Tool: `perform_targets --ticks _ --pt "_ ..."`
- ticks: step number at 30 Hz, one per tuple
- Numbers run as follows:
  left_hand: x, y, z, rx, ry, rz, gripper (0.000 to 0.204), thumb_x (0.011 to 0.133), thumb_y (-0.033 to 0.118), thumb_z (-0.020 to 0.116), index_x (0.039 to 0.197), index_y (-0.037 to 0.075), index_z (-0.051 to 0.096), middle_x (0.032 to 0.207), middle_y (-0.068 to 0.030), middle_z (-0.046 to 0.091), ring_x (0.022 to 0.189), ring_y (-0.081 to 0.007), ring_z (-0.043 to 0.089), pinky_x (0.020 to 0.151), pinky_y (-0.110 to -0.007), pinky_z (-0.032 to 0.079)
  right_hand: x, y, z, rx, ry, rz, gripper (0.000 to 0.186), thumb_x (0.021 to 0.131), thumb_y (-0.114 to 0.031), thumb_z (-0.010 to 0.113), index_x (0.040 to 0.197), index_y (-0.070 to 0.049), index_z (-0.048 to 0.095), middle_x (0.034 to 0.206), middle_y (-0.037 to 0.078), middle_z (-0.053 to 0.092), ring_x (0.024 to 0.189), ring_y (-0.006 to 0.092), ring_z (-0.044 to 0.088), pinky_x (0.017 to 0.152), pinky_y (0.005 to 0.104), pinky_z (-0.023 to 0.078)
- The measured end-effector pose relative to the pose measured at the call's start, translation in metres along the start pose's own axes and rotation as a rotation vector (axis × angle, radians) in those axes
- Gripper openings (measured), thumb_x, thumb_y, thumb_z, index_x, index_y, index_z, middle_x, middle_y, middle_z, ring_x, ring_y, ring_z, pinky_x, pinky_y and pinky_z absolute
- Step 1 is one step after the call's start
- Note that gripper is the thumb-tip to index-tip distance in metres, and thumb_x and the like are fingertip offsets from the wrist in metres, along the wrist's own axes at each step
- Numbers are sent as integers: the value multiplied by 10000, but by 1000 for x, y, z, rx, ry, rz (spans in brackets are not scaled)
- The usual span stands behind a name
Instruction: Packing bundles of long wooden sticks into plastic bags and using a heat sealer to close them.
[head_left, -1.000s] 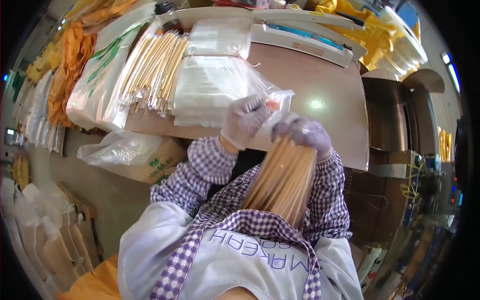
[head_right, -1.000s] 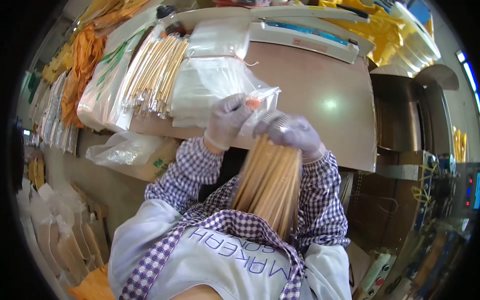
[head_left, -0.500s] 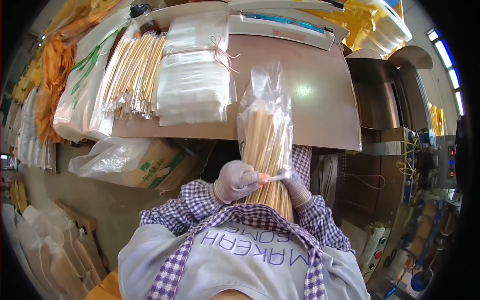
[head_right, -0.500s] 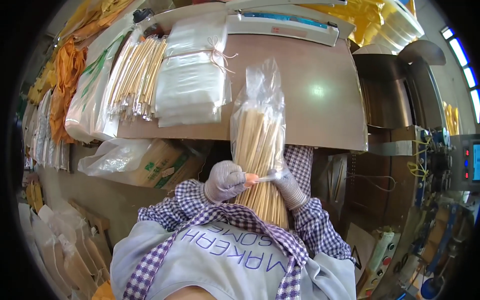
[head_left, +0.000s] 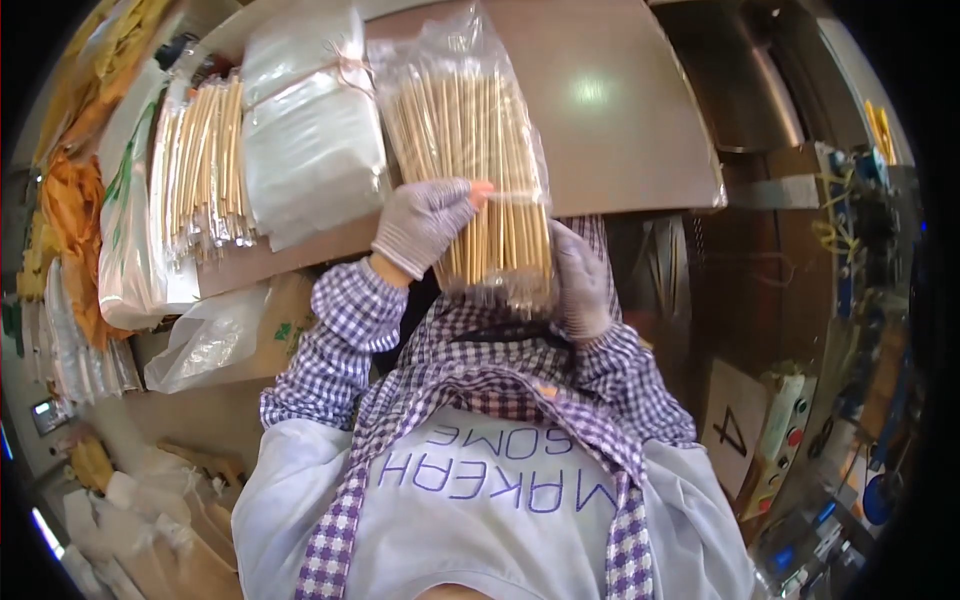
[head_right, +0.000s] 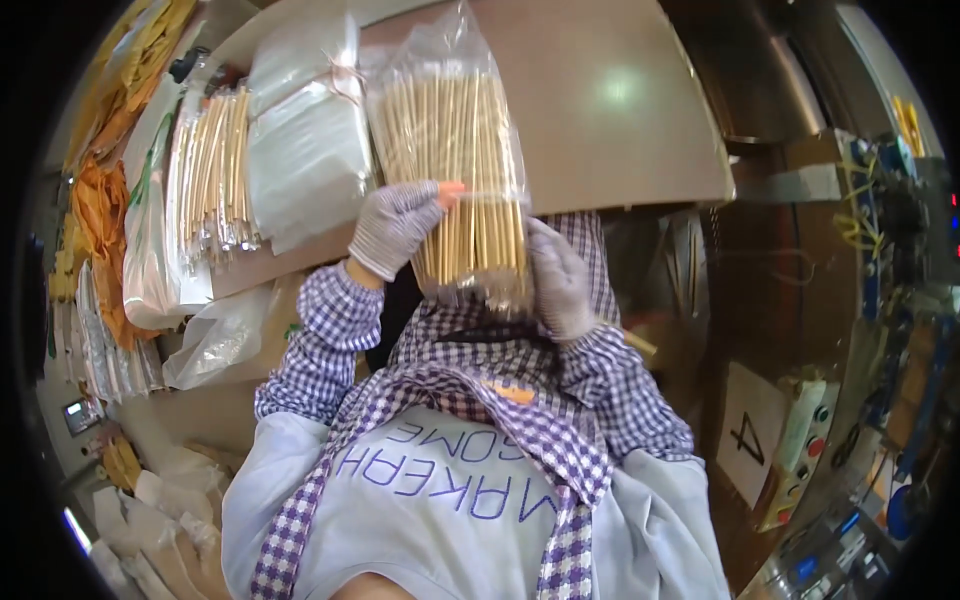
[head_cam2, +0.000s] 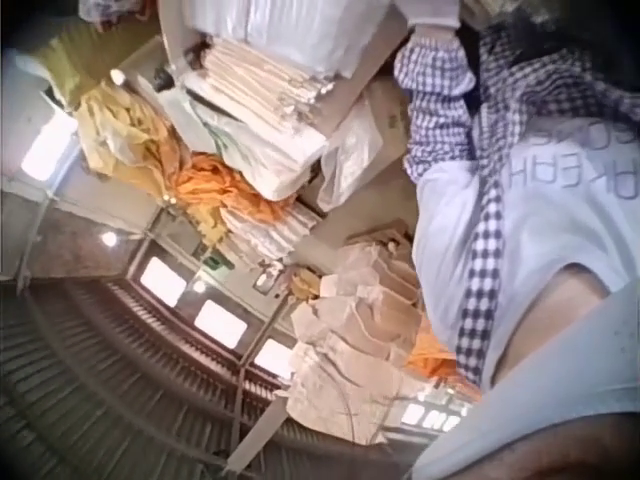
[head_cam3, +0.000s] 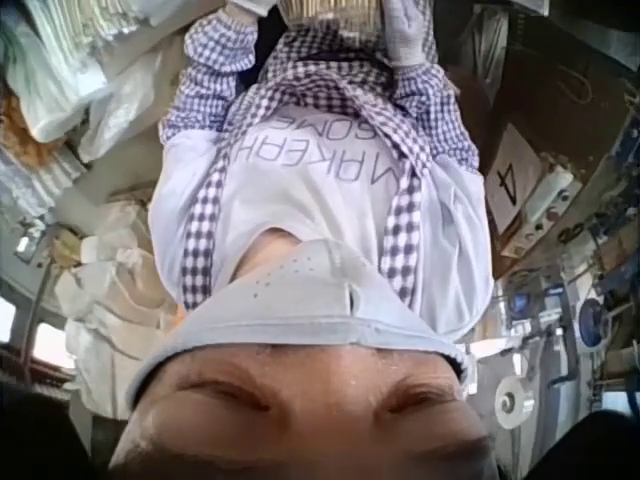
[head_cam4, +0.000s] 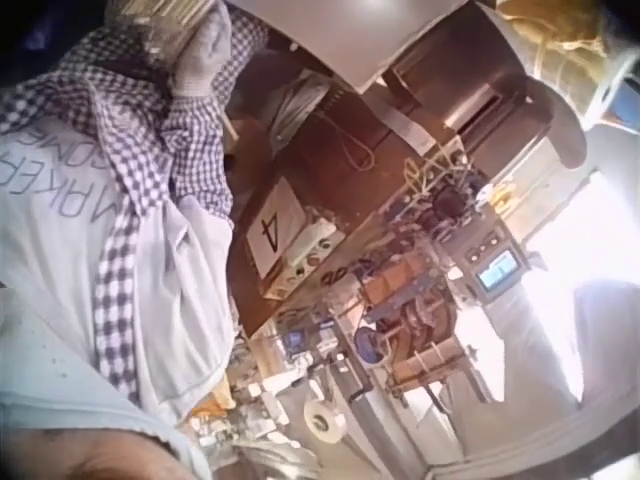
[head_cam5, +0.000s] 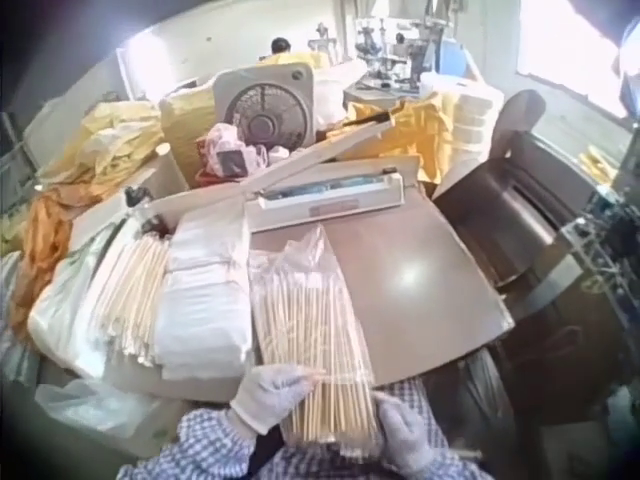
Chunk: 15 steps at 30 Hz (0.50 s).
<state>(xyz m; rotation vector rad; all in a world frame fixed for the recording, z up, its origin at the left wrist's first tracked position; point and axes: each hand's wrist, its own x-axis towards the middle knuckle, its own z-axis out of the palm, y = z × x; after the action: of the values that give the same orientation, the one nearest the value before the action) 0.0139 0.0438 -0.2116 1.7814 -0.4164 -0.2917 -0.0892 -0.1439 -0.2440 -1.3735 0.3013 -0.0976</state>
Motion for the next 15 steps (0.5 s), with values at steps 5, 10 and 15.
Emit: perform_targets --ticks 5,10,15 --pt "17 2 8 501 16 41 259 841 343 584 982 148 680 774 -36 680 580 -118 592 553 -249 491 -68 2 -59 -998 -162 -278 270 806 -112 577 1052 -1 586 970 136 600 857 236 590 774 324 474" --pt "67 -13 7 694 131 256 245 846 359 554 941 178 689 648 -28 639 458 -137 519 456 -261 449 -77 12 -102 -706 27 91 238 808 -132 598 1016 -16 612 735 64 598 639 146 569 606 260 468" --pt "88 -23 -26 1076 -5 427 220 845 279 566 982 148 677 738 -64 653 575 -149 588 483 -281 452 18 -151 -151 -315 370 71 245 898 -216 461 1011 -54 607 596 -32 483 463 33 372 433 169 277"
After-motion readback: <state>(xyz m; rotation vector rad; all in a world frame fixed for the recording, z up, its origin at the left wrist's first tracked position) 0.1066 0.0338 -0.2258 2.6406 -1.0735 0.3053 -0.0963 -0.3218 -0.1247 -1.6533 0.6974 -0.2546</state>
